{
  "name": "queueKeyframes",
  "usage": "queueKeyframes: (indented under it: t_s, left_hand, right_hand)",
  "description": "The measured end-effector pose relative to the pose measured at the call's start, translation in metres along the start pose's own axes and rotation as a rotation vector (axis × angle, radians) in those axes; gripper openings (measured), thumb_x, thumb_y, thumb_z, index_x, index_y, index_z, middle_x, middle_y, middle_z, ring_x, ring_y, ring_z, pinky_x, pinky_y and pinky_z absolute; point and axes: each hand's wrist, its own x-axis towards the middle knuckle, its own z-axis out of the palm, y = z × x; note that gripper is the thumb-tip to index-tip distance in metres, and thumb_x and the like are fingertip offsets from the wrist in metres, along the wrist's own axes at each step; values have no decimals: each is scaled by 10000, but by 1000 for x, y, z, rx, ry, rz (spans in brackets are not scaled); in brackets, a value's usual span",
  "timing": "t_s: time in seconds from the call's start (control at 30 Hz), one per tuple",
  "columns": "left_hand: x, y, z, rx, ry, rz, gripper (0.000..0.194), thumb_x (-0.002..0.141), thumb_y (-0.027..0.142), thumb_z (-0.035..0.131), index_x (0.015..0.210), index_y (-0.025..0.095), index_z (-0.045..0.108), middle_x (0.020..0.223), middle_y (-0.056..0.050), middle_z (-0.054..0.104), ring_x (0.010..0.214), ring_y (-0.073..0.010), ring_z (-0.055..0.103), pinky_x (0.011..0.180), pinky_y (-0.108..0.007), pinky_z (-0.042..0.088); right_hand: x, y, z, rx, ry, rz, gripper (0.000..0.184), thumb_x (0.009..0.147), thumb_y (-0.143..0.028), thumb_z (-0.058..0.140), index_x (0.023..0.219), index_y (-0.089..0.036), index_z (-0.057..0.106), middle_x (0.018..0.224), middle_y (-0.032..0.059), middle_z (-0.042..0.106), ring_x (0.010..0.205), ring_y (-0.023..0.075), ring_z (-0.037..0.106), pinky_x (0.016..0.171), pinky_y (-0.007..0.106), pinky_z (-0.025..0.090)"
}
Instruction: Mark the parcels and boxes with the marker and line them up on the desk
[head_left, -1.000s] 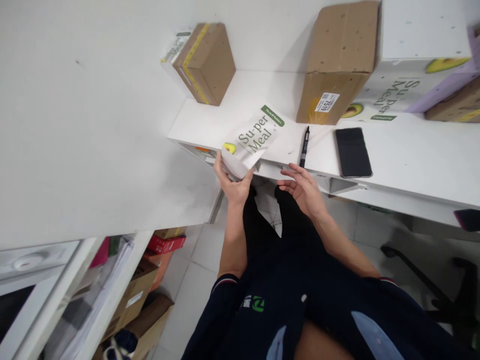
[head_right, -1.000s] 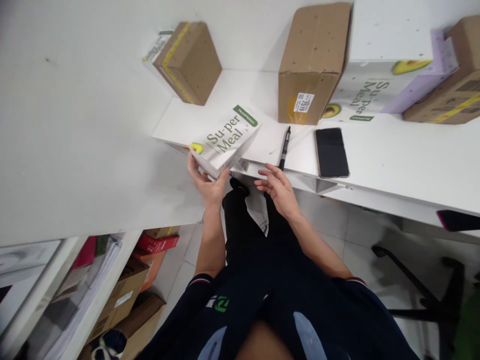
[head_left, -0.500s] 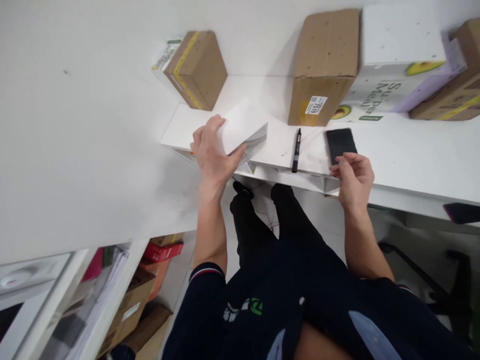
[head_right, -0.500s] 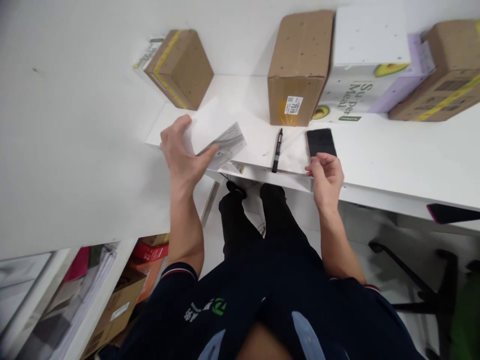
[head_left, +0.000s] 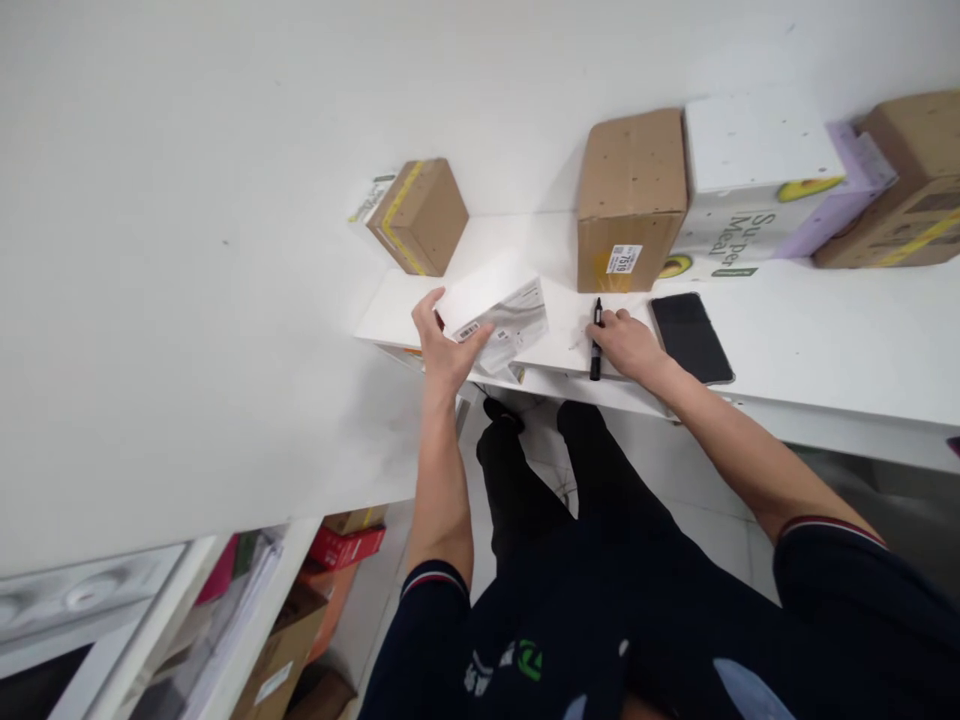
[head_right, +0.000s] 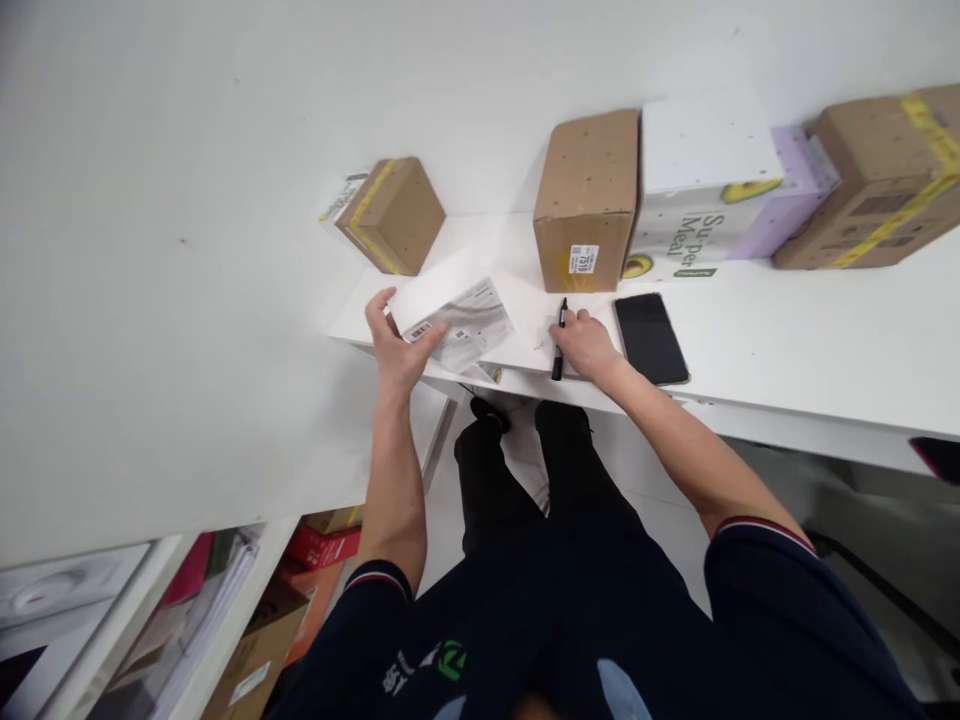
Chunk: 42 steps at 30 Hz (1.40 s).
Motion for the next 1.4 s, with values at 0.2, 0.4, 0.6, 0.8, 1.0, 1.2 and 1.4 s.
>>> queueKeyframes:
  t_s: [0.2,0.4,0.6,0.8,1.0,1.2,1.4]
  left_hand:
    - [-15,9,7,-119,5,13,758,678,590,863,1288,278,538,1279,-69,546,1214,-255,572,1077,-415,469]
    - [-32,32,14,16,-39,133,465,844,640,702,1129,274,684,1392,-95,404,1434,-318,392,1150,-510,423]
    - [-38,39,20,125,0,156,436,875,612,676,1106,242,690,1412,-107,312,1379,-329,428,1116,-531,479]
    - [-38,36,24,99,-22,151,425,908,597,633,1106,224,684,1389,-108,303,1319,-312,480,1047,-498,543]
    - [-37,33,26,62,65,239,458,906,617,628,1132,219,654,1374,-118,328,1338,-319,472,1060,-494,531]
    - [-38,29,29,70,113,239,502,881,666,627,1103,216,632,1358,-123,356,1373,-347,437,1035,-495,545]
    - [-39,27,31,81,116,212,497,875,666,636,1088,217,638,1354,-124,361,1370,-353,436,1029,-512,550]
  right_hand:
    - [-16,12,12,257,230,104,244,926,-171,503,1112,-189,660,1044,160,686,919,295,650,713,368,483]
    - [-31,-5,-29,1118,1211,232,172,905,-412,605,926,-269,512,667,-75,512,464,118,517,479,265,429]
    - [-16,-61,-109,1573,775,-146,206,930,-385,622,1041,-228,696,801,-10,730,646,125,681,606,279,585]
    - [28,-89,-99,1334,574,-231,149,908,-356,683,1001,-244,652,831,-44,662,733,99,651,715,272,585]
    - [46,-92,-96,1175,615,-195,215,935,-351,616,767,-232,555,610,-64,523,532,83,480,511,246,428]
    - [42,-95,-101,1115,583,-138,222,918,-345,645,746,-241,553,610,-58,491,533,89,469,529,257,437]
    - [44,-95,-100,1077,558,-126,227,915,-364,651,754,-238,553,591,-61,470,524,82,455,515,246,424]
